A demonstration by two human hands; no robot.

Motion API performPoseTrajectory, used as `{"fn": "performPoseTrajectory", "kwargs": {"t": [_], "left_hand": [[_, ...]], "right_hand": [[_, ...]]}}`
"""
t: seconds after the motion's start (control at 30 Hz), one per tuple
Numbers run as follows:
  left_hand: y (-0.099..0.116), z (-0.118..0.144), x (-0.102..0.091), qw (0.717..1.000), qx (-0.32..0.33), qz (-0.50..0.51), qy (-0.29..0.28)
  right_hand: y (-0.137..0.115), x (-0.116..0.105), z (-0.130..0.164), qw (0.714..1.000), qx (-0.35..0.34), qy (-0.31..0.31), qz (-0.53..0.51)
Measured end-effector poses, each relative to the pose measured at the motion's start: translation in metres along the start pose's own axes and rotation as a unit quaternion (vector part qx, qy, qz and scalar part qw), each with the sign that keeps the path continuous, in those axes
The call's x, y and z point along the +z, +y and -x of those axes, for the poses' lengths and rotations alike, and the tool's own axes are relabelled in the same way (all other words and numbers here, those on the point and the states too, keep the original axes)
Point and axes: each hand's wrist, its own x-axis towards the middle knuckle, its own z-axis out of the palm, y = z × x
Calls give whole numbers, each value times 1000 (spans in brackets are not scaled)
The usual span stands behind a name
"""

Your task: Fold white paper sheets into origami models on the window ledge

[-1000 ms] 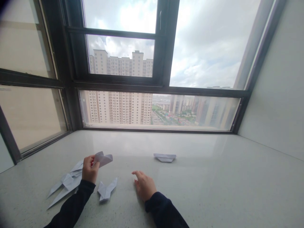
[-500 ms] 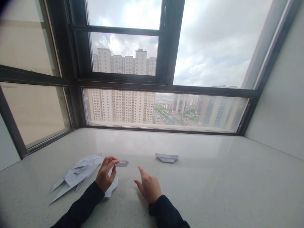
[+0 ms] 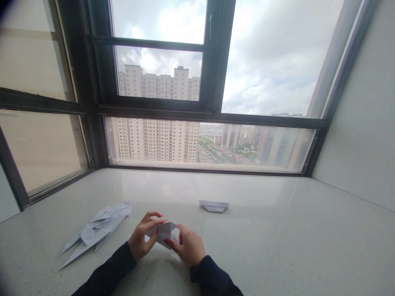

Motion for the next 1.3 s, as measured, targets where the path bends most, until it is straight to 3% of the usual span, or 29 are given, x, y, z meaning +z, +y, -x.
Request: {"fn": "performPoseTrajectory", "kwargs": {"t": [0.27,0.37,0.43,0.53,0.7,0.8,0.97,1.1,1.3], "left_hand": [[6,4,17,997,19,32,-60],[2,2,14,997,14,-29,-76],[-1,0,8,990,-2,-123,-72],[-6,-2,-7,964,-55,-257,-42],[-22,1,-35,918,-156,-365,7],[-34,6,-44,889,-206,-409,21],[-49,13,-45,802,-346,-486,-30],[-55,12,-48,806,-342,-480,-56],[-50,2,-58,837,-303,-450,-70]], "right_hand": [[-2,3,-3,986,-71,3,-149],[3,5,-6,978,-55,22,-199],[7,6,-9,971,-38,42,-231],[13,7,-12,966,-9,74,-246],[20,9,-15,972,56,122,-192],[20,10,-15,970,61,117,-204],[15,11,-12,974,46,89,-206],[11,10,-10,979,37,68,-187],[11,11,-11,974,29,65,-216]]}}
